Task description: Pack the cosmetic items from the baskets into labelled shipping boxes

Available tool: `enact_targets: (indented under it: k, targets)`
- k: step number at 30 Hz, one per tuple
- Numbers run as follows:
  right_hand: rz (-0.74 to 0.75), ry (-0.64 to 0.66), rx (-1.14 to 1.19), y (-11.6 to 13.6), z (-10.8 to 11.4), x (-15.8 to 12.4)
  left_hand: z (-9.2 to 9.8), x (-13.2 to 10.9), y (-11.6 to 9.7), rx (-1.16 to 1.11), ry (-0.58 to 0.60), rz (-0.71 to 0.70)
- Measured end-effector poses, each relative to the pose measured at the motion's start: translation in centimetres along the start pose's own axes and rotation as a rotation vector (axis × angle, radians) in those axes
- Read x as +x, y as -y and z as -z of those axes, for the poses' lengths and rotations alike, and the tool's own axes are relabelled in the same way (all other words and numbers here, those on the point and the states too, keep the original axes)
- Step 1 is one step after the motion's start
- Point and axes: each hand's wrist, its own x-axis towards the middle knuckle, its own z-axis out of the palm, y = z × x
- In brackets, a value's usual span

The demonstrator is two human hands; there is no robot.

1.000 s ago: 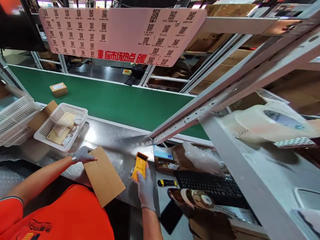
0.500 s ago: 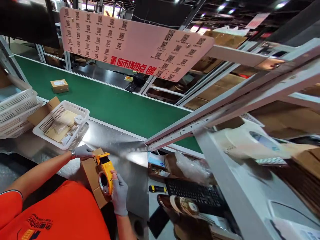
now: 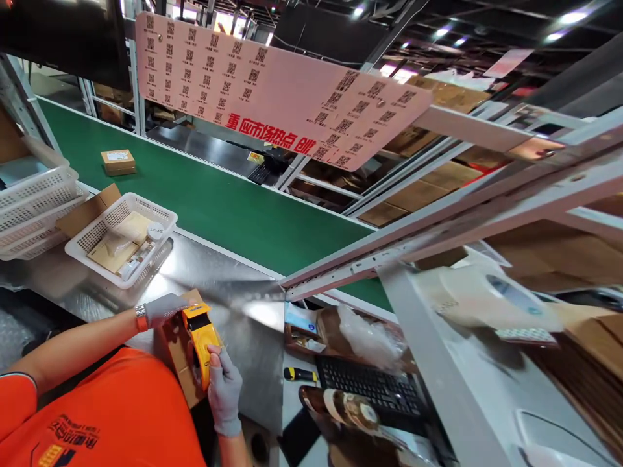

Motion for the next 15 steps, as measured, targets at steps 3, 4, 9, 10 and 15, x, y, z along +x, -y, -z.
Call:
enact_targets:
  k: [3,4,9,10,15]
  targets:
    - [0.013,0.044,-0.008,0.1,0.2,0.0,0.2,-0.2,-0.5,-0.053,-0.028,-0.003]
    - [0.015,0.055,-0.01,0.1,0.2,0.1,0.5,-0.1,-0.7,-0.044,-0.048,-0.022]
    - [0.016,0.102,-0.005,0.4,0.1,0.5,1.7,0.1,-0.9,0.181,-0.126,-0.12]
    - [0.006,0.115,0.0,0.7,0.0,0.6,1.7,0.2,-0.8,0.242,-0.156,-0.159]
    - [-0.082,0.285,0.111,3.3,-0.4,1.1,2.9,0.7,-0.2,0.421,-0.341,-0.246]
